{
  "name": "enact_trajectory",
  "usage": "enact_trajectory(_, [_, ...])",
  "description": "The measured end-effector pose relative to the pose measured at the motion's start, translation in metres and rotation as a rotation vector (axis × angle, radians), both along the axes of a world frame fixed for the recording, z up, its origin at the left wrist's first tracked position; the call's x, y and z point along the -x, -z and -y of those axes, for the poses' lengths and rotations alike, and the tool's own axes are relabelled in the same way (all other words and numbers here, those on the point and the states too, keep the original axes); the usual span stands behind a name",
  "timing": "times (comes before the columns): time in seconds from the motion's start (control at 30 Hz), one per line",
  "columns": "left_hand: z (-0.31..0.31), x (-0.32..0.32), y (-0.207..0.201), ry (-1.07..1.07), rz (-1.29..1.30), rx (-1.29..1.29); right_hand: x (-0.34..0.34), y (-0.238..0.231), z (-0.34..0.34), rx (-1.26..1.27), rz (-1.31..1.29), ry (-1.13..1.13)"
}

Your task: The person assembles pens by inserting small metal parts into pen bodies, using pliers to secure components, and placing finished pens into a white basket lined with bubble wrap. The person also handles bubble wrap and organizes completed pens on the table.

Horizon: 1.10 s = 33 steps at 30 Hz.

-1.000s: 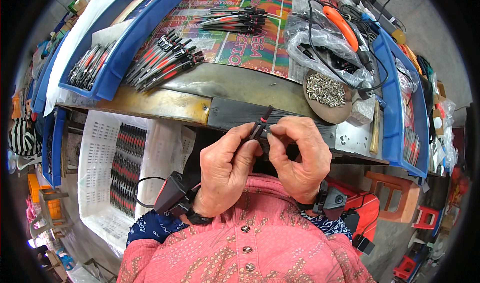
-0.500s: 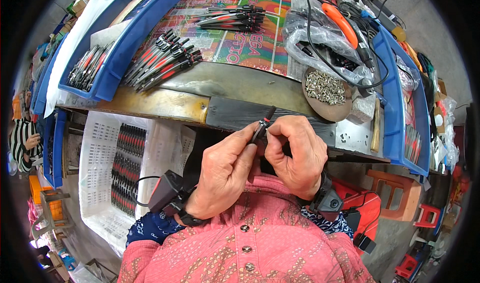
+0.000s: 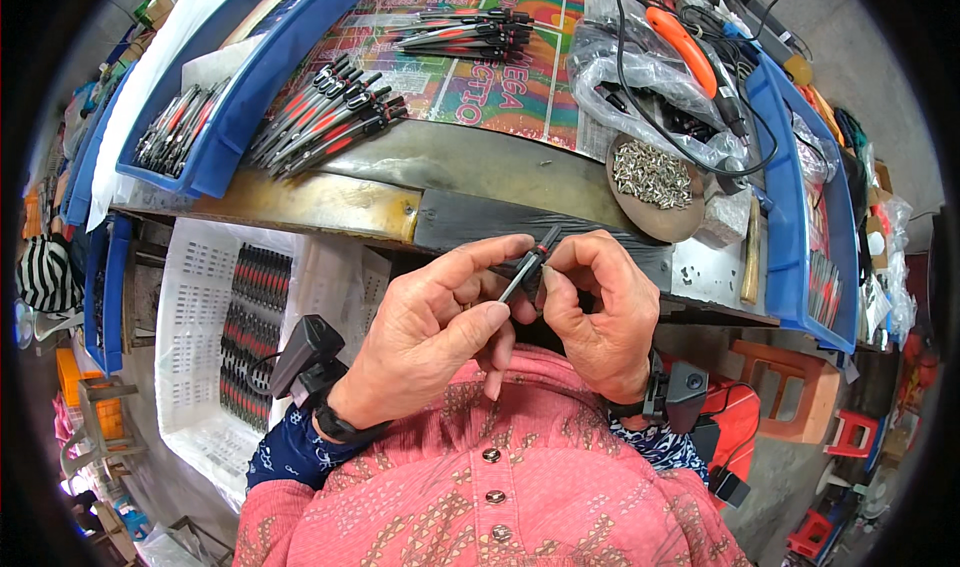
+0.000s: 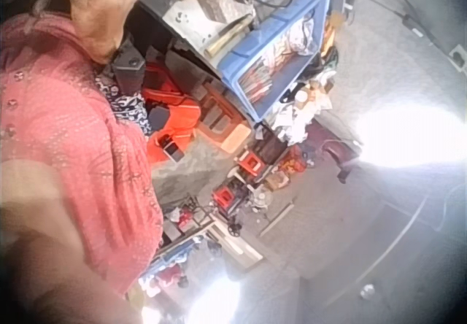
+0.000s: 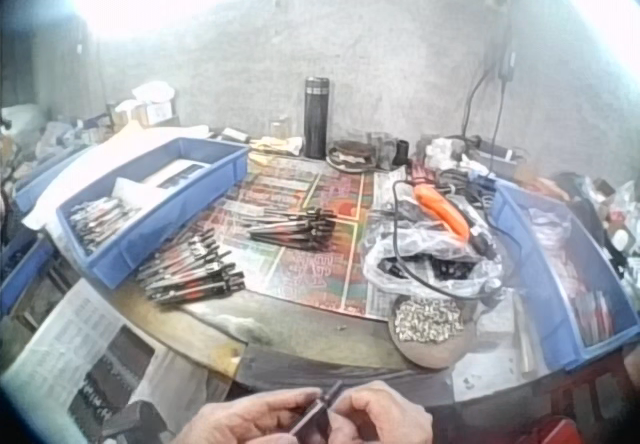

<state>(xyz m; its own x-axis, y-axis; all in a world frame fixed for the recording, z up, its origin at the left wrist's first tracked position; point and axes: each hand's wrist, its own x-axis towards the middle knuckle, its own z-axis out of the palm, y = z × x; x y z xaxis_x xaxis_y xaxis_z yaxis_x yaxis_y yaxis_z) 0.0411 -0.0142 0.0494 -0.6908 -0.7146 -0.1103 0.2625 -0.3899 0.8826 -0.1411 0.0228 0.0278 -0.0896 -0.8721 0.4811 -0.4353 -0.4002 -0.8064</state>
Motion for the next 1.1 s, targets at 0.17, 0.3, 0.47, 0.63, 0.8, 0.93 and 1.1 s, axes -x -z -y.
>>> enact_trajectory(0.17, [-0.007,0.002,0.003,-0.068,0.078,0.161,-0.003,-0.002,-0.002,-0.102,0.118,-0.003])
enact_trajectory(0.3, [-0.012,0.008,0.01,-0.156,0.244,0.452,-0.006,-0.008,-0.004,-0.35,0.541,-0.094])
enact_trajectory(0.47, [-0.009,0.013,0.018,-0.322,0.387,0.891,0.003,-0.014,-0.004,-0.557,0.972,-0.286])
enact_trajectory(0.63, [-0.01,0.011,0.018,-0.229,0.315,0.356,-0.001,-0.011,-0.004,-0.56,0.945,-0.314])
enact_trajectory(0.8, [-0.012,0.016,0.022,-0.331,0.215,0.391,-0.003,-0.01,-0.006,-0.495,0.788,-0.241])
enact_trajectory(0.93, [-0.012,0.015,0.024,-0.344,0.246,0.374,-0.009,-0.004,-0.007,-0.346,0.538,-0.094])
enact_trajectory(1.1, [-0.014,0.015,0.022,-0.327,0.173,0.261,-0.01,-0.005,-0.004,0.008,-0.014,0.038])
